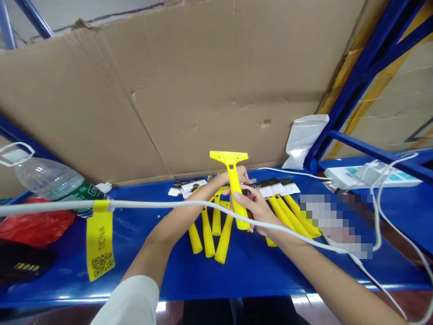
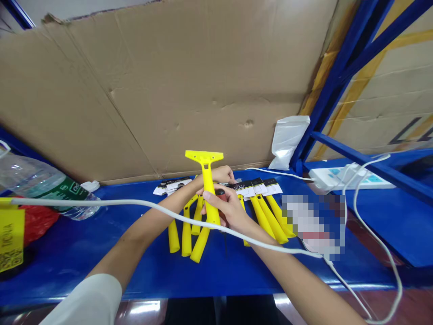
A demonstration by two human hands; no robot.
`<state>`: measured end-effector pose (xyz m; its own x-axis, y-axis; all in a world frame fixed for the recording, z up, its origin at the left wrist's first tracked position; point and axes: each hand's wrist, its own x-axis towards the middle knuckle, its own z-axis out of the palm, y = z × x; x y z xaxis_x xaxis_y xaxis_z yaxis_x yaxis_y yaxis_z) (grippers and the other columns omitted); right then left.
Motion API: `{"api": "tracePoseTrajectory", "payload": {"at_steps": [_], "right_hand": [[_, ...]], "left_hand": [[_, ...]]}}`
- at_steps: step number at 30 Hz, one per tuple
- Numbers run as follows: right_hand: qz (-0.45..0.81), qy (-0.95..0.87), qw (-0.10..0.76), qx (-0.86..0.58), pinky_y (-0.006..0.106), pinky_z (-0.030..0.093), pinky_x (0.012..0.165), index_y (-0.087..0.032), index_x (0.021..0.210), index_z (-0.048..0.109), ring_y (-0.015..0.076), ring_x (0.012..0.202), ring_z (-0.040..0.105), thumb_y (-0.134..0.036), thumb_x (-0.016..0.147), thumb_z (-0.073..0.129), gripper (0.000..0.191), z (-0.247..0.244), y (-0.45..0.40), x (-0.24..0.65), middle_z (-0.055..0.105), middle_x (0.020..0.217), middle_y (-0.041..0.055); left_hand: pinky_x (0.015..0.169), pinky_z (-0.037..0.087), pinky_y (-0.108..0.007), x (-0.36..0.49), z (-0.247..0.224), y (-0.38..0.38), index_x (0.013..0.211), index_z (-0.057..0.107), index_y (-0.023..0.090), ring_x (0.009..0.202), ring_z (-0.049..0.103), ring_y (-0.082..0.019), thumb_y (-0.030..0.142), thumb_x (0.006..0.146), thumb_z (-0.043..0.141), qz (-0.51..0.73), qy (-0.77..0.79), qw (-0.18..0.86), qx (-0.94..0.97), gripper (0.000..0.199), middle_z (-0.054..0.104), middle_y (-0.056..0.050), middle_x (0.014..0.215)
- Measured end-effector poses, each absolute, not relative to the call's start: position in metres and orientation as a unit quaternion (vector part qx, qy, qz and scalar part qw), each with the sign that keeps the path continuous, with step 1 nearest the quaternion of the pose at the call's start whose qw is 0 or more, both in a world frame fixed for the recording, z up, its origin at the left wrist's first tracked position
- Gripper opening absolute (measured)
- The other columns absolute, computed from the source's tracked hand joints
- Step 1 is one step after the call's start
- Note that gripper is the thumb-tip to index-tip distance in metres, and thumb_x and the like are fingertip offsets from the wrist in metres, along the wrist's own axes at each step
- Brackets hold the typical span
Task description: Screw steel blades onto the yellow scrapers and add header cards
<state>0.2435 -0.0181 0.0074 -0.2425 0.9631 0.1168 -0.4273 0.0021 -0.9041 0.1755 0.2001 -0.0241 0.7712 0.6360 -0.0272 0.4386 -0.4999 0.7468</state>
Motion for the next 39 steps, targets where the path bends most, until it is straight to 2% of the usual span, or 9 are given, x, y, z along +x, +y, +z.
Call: {"api": "tracePoseTrajectory", "payload": {"at_steps": [2, 6, 10, 14, 18, 23, 31, 36, 39], "right_hand": [[0.646, -0.453, 0.54, -0.292, 0.016, 0.039, 0.028, -0.019, 0.114, 0.082, 0.0067, 0.031, 0.048, -0.054, 0.089, 0.093, 0.044, 0.007, -0.018, 0.243, 0.074, 0.068, -0.0011], [0.648, -0.45, 0.533, -0.305, 0.017, 0.04, 0.028, -0.019, 0.114, 0.082, 0.0079, 0.032, 0.05, -0.061, 0.089, 0.093, 0.05, 0.009, -0.02, 0.243, 0.071, 0.064, -0.0021], [0.657, -0.446, 0.518, -0.318, 0.018, 0.039, 0.028, -0.018, 0.115, 0.081, 0.0094, 0.033, 0.05, -0.064, 0.086, 0.094, 0.055, 0.009, -0.022, 0.241, 0.074, 0.065, 0.0012], [0.658, -0.432, 0.521, -0.33, 0.019, 0.043, 0.034, -0.018, 0.109, 0.081, 0.0106, 0.039, 0.054, -0.064, 0.082, 0.097, 0.056, 0.003, -0.025, 0.238, 0.072, 0.062, 0.001], [0.678, -0.435, 0.505, -0.311, 0.018, 0.045, 0.04, -0.019, 0.118, 0.082, 0.0094, 0.042, 0.055, -0.058, 0.089, 0.094, 0.05, -0.006, -0.028, 0.234, 0.074, 0.065, 0.0018], [0.684, -0.418, 0.516, -0.303, 0.018, 0.052, 0.046, -0.019, 0.109, 0.084, 0.013, 0.054, 0.069, -0.056, 0.082, 0.101, 0.049, -0.008, -0.029, 0.231, 0.074, 0.072, 0.0012], [0.676, -0.403, 0.534, -0.309, 0.018, 0.054, 0.048, -0.018, 0.098, 0.084, 0.0118, 0.053, 0.068, -0.052, 0.071, 0.108, 0.049, 0.0, -0.027, 0.231, 0.068, 0.068, -0.0027], [0.674, -0.423, 0.525, -0.301, 0.018, 0.052, 0.047, -0.019, 0.099, 0.083, 0.0118, 0.052, 0.067, -0.055, 0.074, 0.106, 0.049, 0.0, -0.027, 0.232, 0.071, 0.066, -0.0013], [0.669, -0.447, 0.519, -0.288, 0.017, 0.048, 0.046, -0.018, 0.097, 0.082, 0.0097, 0.047, 0.06, -0.061, 0.086, 0.097, 0.047, -0.001, -0.027, 0.232, 0.071, 0.062, 0.0011]], "left_hand": [[0.069, 0.05, -0.036, 0.165, -0.014, 0.2, 0.07, 0.074, 0.016, 0.067, 0.06, -0.019, 0.037, 0.078, 0.096, 0.128, 0.326, 0.382, 0.855, 0.031, 0.068, -0.007, 0.069], [0.072, 0.052, -0.031, 0.124, 0.021, 0.195, 0.086, 0.079, 0.017, 0.075, 0.065, -0.017, 0.044, 0.091, 0.085, 0.185, 0.323, 0.374, 0.849, 0.028, 0.078, -0.008, 0.085], [0.07, 0.054, -0.029, 0.072, 0.071, 0.181, 0.093, 0.082, 0.015, 0.078, 0.071, -0.018, 0.035, 0.077, 0.096, 0.295, 0.325, 0.393, 0.808, 0.029, 0.083, -0.01, 0.091], [0.064, 0.05, -0.026, 0.033, 0.117, 0.157, 0.1, 0.086, 0.014, 0.07, 0.069, -0.014, 0.049, 0.088, 0.09, 0.38, 0.333, 0.406, 0.762, 0.037, 0.084, -0.011, 0.089], [0.059, 0.047, -0.025, 0.018, 0.144, 0.129, 0.101, 0.091, 0.016, 0.069, 0.068, -0.015, 0.05, 0.088, 0.092, 0.355, 0.342, 0.365, 0.789, 0.037, 0.085, -0.01, 0.085], [0.071, 0.054, -0.028, 0.022, 0.149, 0.112, 0.095, 0.092, 0.018, 0.077, 0.072, -0.017, 0.041, 0.09, 0.09, 0.269, 0.305, 0.348, 0.845, 0.024, 0.087, -0.009, 0.09], [0.071, 0.051, -0.028, 0.035, 0.139, 0.114, 0.092, 0.087, 0.015, 0.076, 0.07, -0.016, 0.044, 0.094, 0.083, 0.243, 0.31, 0.337, 0.855, 0.029, 0.084, -0.007, 0.088], [0.063, 0.047, -0.027, 0.04, 0.133, 0.111, 0.095, 0.086, 0.016, 0.071, 0.068, -0.016, 0.047, 0.095, 0.083, 0.217, 0.339, 0.351, 0.845, 0.032, 0.084, -0.009, 0.088], [0.061, 0.046, -0.027, 0.044, 0.129, 0.11, 0.095, 0.084, 0.015, 0.068, 0.068, -0.015, 0.047, 0.097, 0.081, 0.21, 0.335, 0.362, 0.844, 0.031, 0.083, -0.009, 0.087]]}}
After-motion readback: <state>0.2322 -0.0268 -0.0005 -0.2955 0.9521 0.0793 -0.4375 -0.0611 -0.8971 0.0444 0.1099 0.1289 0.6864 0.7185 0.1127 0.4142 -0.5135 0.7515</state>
